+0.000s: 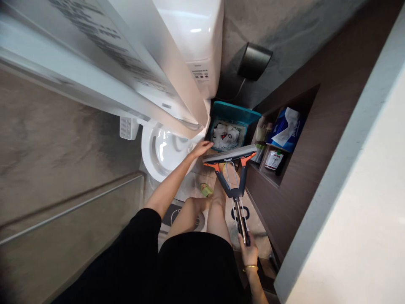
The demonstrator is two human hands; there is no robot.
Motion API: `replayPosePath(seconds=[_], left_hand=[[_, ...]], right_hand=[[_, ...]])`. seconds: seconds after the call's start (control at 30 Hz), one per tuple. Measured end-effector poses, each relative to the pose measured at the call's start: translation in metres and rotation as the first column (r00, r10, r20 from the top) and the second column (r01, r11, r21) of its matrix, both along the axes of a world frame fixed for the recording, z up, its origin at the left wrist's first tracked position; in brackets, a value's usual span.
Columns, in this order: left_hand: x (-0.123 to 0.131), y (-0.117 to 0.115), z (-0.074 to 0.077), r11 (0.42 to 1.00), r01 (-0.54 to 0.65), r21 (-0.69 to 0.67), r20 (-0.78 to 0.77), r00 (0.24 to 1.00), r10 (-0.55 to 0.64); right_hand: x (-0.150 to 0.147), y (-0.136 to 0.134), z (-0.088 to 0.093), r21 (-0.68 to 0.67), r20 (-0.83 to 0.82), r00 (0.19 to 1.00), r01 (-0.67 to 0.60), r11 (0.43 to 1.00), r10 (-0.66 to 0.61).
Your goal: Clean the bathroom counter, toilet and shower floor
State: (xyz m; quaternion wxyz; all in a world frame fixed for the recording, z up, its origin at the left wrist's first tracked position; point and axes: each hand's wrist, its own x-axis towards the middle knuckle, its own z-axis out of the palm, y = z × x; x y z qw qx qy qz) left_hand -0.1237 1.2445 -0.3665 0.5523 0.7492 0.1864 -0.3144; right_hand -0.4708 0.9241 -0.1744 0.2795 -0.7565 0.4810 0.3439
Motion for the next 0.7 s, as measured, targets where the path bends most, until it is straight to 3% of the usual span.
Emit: replayPosePath(seconds=[0.13,0.3,0.53,0.7], left_hand=[[-0.038,0.027,0.02,0.995,-0.089,-0.053,0.088,0.992,0.093],[-0.062,0.037,0.029,1.0,0.014,0.025,0.291,0.957,-0.021],[-0.051,0.021,0.022,0.956,0.151,0.251,0.415,0.875,-0.247],[-0.029,0.0,0.031,0.958,0.11,0.265,0.442,0.869,-0.222]], right_hand=[[-0.007,-0.005,0.001,-0.002,-0.009,1.0,0.006,1.0,-0.006],[-0.004,-0.004,0.002,-0.003,0.009,1.0,0.004,1.0,-0.004],[0.006,-0.005,0.006,0.025,-0.019,0.998,-0.064,0.998,0.065],[0.004,-0.006,0.007,0.009,-0.028,0.998,-0.056,0.998,0.057]])
